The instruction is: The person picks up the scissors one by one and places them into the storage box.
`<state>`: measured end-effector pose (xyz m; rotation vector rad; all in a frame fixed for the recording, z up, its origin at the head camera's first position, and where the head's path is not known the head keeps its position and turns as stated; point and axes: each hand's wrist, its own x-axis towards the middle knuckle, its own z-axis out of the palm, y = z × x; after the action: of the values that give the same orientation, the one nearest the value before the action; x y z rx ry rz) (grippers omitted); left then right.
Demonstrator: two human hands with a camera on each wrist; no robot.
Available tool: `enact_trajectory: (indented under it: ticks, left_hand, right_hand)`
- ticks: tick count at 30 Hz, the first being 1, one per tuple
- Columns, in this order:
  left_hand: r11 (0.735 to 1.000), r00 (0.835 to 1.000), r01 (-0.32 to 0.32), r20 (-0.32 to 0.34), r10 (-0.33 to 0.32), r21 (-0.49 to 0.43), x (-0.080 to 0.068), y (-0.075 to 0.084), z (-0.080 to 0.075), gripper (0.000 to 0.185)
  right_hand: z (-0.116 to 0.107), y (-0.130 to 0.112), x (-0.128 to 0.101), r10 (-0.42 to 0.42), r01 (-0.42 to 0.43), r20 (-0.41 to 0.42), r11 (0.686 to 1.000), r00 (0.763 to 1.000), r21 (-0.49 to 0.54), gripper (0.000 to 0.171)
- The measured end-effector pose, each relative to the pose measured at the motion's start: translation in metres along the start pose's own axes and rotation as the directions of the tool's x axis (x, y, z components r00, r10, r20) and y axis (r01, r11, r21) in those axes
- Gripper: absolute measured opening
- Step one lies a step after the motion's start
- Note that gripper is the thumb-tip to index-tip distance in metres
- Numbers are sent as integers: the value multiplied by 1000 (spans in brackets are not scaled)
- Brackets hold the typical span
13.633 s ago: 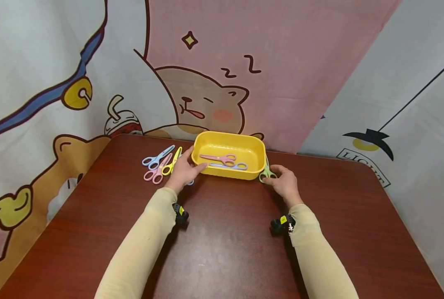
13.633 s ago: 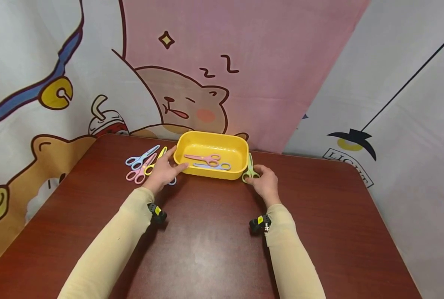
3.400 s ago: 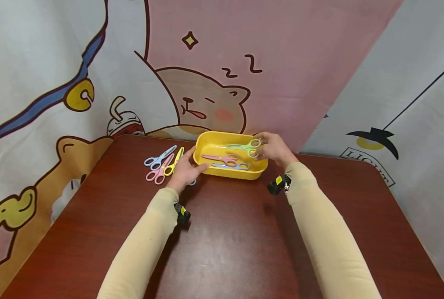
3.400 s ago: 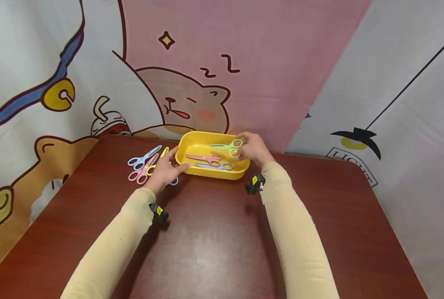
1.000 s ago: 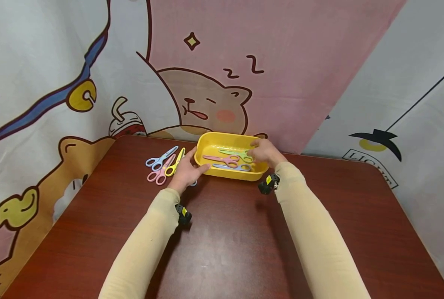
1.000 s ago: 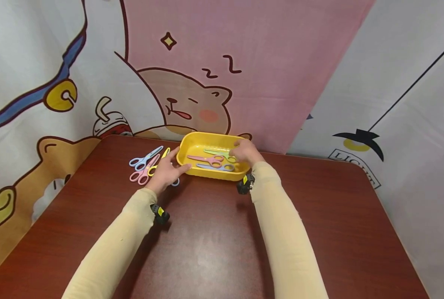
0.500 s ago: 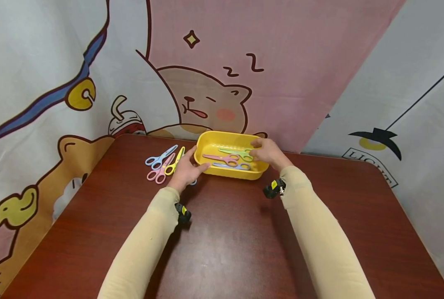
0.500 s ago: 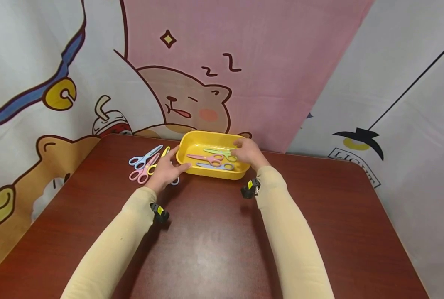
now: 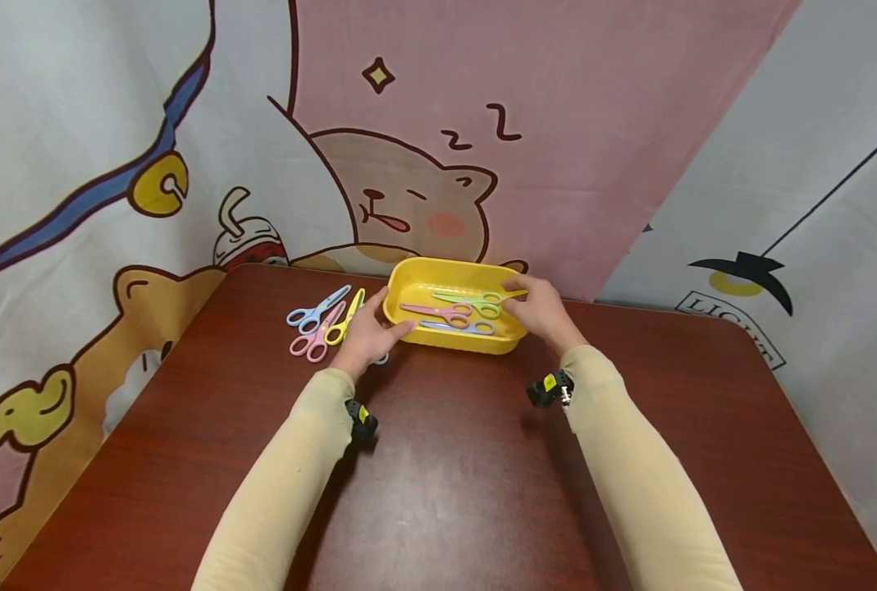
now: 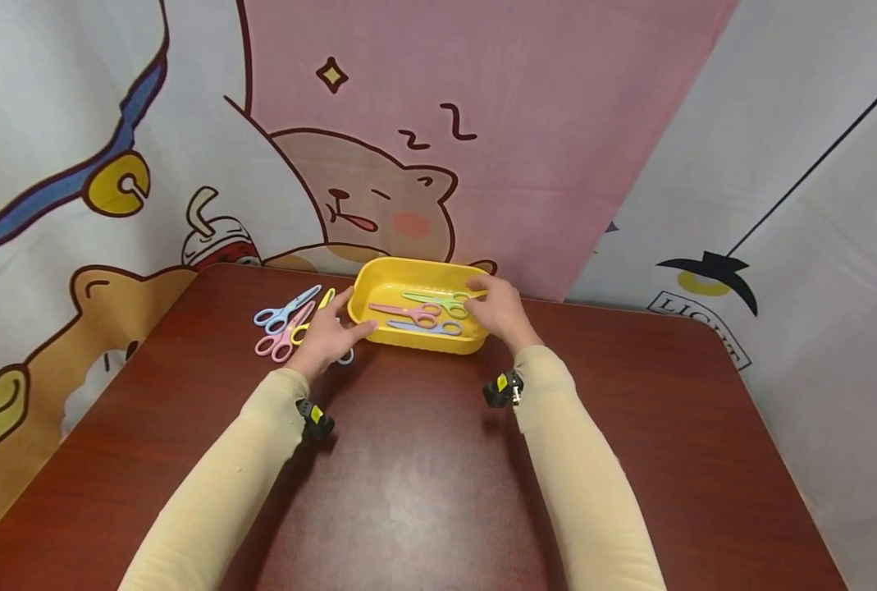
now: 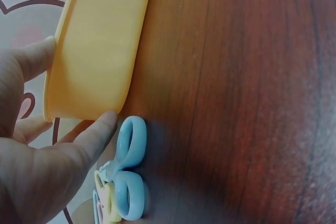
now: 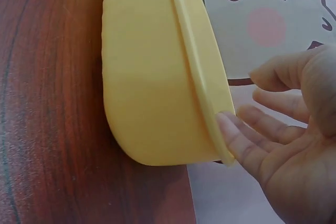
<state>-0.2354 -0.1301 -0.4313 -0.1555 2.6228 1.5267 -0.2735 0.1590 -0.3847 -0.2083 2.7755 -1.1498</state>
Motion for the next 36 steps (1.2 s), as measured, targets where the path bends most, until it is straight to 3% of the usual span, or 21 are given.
enact_trajectory:
  ticks: [10, 21, 36]
  left_hand:
    - [1000, 1000, -8, 4, 8, 0, 0, 0, 0, 89]
    - [1000, 1000, -4, 3, 4, 6, 1, -2, 0, 90]
    - [1000, 1000, -5, 3, 5, -10, 2, -2, 0, 88]
  right_hand:
    - [4, 13, -10, -47, 58, -118, 995, 992, 84, 40]
    - [7, 24, -21, -76, 111, -284, 988, 956, 109, 37]
    - [17, 40, -31, 2, 42, -247, 984, 969, 172, 59]
